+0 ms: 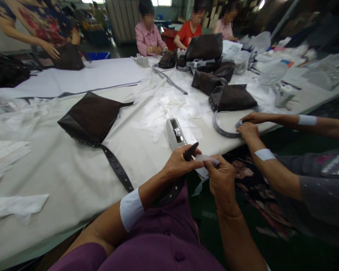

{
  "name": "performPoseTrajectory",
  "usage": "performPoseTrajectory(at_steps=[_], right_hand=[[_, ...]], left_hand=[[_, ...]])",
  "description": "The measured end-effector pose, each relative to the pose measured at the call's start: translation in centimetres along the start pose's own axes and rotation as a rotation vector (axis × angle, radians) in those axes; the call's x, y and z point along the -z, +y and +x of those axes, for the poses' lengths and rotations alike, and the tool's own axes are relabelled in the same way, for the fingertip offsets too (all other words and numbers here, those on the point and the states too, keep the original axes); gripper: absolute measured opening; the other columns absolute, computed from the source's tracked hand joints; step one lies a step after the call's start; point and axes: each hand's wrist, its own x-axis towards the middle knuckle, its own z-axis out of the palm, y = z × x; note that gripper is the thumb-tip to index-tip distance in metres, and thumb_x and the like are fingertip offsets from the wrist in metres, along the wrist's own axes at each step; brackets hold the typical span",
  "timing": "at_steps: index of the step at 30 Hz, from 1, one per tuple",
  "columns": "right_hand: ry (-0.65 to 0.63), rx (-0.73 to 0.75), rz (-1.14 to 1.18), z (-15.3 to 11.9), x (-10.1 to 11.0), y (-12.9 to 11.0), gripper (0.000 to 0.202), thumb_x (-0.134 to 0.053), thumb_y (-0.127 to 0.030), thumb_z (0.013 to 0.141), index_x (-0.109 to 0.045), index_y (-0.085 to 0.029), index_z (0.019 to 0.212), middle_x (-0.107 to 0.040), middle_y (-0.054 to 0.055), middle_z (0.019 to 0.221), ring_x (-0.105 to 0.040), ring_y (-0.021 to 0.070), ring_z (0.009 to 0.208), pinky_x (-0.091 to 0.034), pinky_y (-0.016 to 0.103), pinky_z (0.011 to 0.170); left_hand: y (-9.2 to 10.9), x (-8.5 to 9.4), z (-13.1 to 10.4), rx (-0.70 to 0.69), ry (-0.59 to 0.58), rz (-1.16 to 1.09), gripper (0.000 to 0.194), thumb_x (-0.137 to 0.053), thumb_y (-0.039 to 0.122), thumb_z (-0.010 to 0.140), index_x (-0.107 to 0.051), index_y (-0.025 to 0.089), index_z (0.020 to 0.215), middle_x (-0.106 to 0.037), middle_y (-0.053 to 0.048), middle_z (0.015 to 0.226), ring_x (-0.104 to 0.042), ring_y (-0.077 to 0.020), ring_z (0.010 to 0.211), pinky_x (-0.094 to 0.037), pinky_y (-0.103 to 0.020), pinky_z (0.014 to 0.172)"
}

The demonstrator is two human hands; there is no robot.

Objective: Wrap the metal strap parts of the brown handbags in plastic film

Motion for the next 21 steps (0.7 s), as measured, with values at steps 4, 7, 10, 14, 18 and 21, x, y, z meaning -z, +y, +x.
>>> performPoseTrajectory(at_steps=[4,7,10,14,18,21], right_hand=[[-0.022,-0.002,-0.026,0.1,-0.2,-0.3,0.021,-0.067,-0.037,0.075,-0.063,-0.017,0.074,-0.05,-0.004,0.059,-0.043,0.0107,0.053,-0.032,0.023,0.047],[-0.06,0.03,-0.054,0.2,-0.2,-0.5,0.02,-0.062,-0.037,0.08,-0.065,-0.017,0.075,-0.053,-0.002,0.064,-0.047,0.0117,0.058,-0.036,0.023,0.05],[-0.041,0.1,-0.061,0.3,-0.3,-0.3,0.021,-0.064,-0.035,0.079,-0.063,-0.017,0.07,-0.054,-0.001,0.067,-0.048,0.0119,0.061,-0.037,0.024,0.054],[-0.001,0.131,-0.06,0.6,-0.6,-0.1,0.025,-0.069,-0.037,0.075,-0.06,-0.017,0.064,-0.05,-0.002,0.065,-0.046,0.0118,0.061,-0.038,0.025,0.057],[0.039,0.218,0.093,-0.6,0.2,-3.1,0.034,-0.066,-0.05,0.073,-0.07,-0.021,0.09,-0.056,0.003,0.08,-0.053,0.0174,0.072,-0.045,0.033,0.067],[-0.16,0.302,0.186,-3.1,2.7,-7.3,0.037,-0.055,-0.059,0.076,-0.071,-0.032,0.095,-0.055,0.005,0.077,-0.056,0.0225,0.072,-0.048,0.041,0.066]], left_hand=[[-0.2,0.1,0.0,-0.002,0.028,-0.026,0.028,-0.074,0.027,0.064,-0.066,0.014,0.087,-0.06,-0.001,0.078,-0.053,-0.012,0.07,-0.042,-0.024,0.068],[-0.2,0.3,0.1,-0.003,0.035,0.015,0.026,-0.072,0.028,0.066,-0.068,0.014,0.088,-0.061,-0.002,0.079,-0.054,-0.0126,0.071,-0.042,-0.025,0.069],[-0.3,0.4,0.4,-0.038,0.02,0.091,0.02,-0.07,0.028,0.069,-0.069,0.014,0.084,-0.061,-0.001,0.076,-0.053,-0.0118,0.07,-0.041,-0.024,0.068],[-0.6,0.3,0.9,-0.055,0.012,0.091,0.014,-0.067,0.028,0.071,-0.068,0.014,0.072,-0.058,0.001,0.069,-0.05,-0.0104,0.065,-0.039,-0.023,0.064],[-0.8,0.0,1.2,0.057,0.075,0.012,0.015,-0.07,0.027,0.066,-0.062,0.014,0.064,-0.052,0.003,0.058,-0.045,-0.0086,0.057,-0.036,-0.023,0.058],[-0.6,-0.2,1.2,0.079,0.102,-0.003,0.015,-0.071,0.025,0.063,-0.061,0.014,0.064,-0.053,0.003,0.061,-0.046,-0.0089,0.058,-0.036,-0.023,0.059]])
